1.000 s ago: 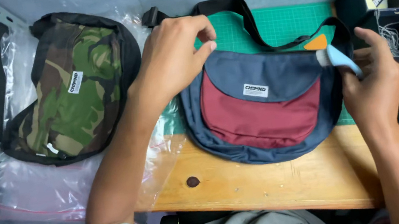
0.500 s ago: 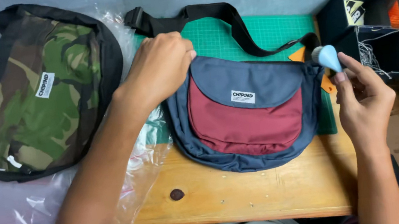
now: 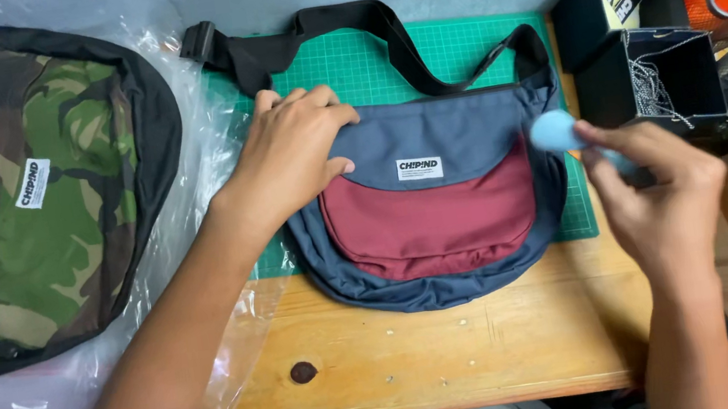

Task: The person uses a light blue brush to clean the exterior of a blue and maroon sling bag on a green cutting mat. They scrub the front pocket, the main body, and the shoulder strap, then briefly use an orange plastic scraper on the pocket before resuming brushing. The bag is flipped over to clean the back side as well.

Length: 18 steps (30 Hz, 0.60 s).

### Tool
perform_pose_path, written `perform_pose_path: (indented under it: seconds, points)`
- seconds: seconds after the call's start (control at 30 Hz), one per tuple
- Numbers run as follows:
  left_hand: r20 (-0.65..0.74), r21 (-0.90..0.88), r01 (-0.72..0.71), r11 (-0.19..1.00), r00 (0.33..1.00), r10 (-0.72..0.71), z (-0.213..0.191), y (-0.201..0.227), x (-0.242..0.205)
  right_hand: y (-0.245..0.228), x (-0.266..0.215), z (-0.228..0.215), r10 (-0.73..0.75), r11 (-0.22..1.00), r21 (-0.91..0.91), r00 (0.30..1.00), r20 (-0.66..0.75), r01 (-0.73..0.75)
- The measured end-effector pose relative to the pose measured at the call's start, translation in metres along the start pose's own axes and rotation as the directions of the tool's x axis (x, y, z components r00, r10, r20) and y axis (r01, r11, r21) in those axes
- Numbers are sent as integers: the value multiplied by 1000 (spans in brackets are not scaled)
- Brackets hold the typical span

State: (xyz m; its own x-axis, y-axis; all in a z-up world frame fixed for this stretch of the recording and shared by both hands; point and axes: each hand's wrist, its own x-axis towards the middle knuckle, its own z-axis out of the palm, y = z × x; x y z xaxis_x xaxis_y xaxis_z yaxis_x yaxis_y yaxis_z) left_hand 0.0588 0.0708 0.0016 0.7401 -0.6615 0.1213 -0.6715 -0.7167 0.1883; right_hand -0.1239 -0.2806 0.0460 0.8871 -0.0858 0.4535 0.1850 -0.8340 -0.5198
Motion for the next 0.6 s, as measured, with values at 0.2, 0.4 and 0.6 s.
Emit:
perform_pose_path:
  seconds: [0.2,0.4,0.6]
  points:
    - [26,-38,-21,999,999,22,5,-12,-2,-34,5,2,-169,921,366,710,683,-132]
    - [96,-45,-47,998,994,51,0,-14,-2,-74,29,47,-183,954,298,854,487,35]
    - [127,-58,3,998,992,4,-1,-15,-4,-81,50,70,-453,687,600,404,795,-410]
